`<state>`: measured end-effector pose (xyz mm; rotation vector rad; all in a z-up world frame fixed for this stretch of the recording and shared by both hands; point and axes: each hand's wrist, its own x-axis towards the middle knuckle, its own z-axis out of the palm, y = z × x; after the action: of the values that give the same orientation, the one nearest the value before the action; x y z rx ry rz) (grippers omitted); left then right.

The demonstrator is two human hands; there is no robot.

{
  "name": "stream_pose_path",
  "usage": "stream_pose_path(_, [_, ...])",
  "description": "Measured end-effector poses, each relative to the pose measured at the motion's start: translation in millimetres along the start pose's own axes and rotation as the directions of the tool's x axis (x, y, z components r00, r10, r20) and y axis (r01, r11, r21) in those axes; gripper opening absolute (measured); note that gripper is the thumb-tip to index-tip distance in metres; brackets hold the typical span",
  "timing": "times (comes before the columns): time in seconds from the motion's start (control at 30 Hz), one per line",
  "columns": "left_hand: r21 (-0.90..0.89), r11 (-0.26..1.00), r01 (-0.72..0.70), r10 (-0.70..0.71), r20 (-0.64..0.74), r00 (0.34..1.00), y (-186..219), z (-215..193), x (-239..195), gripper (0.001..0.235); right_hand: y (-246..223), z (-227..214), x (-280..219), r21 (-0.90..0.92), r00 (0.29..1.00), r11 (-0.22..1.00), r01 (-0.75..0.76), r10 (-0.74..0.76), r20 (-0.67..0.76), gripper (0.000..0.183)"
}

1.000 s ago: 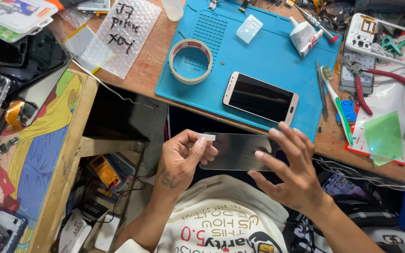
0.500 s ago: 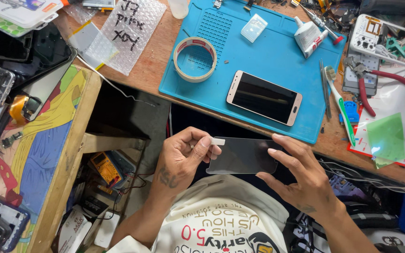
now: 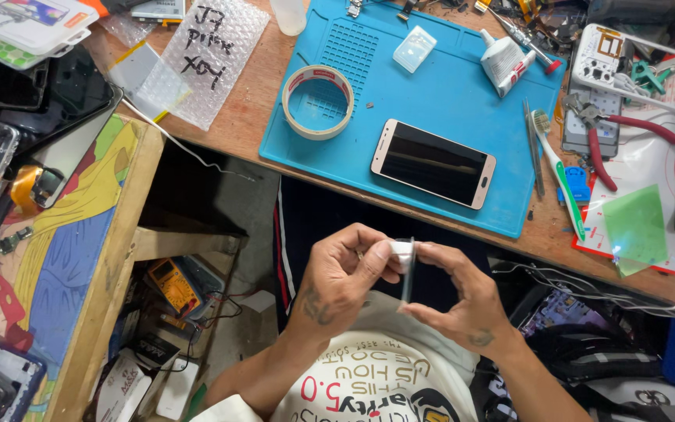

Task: The person unpacks a screen protector, peels off the backing, and aligns it on a smartphone screen. They smooth the protector with fingers, then apply small pieces of tape along the phone's edges to secure it.

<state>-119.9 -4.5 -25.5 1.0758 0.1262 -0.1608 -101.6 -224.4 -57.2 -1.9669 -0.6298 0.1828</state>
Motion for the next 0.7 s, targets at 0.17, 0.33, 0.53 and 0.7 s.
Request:
stream_pose_path(0.17, [0.031, 0.999, 0.028, -0.029, 0.019, 0.999, -4, 12, 2, 0.025, 18, 16, -11, 0.468, 0.975, 0.855, -0.222, 0.197, 0.102, 0.086])
stream_pose_path(0.33, [0.102, 0.992, 0.078, -0.082, 0.044, 0.996, -4, 14, -1, 0.026, 23, 20, -10, 0.721, 0.982, 0.667, -0.185, 0.154, 0.110, 0.093])
stream_pose_path(0.53, [0.384, 0.916, 0.118, -0.115, -0.031, 0.993, -5, 2, -11, 0.022, 21, 14, -1, 0.851, 0.995, 0.518, -0.087, 0.081, 0.052, 0.094])
stream_pose_path(0.7, [0.518, 0.834, 0.189, -0.194, -0.045, 0.980, -3, -25, -27, 0.020, 19, 5, -4, 0.825, 0.995, 0.565, -0.019, 0.092, -0.040, 0.090])
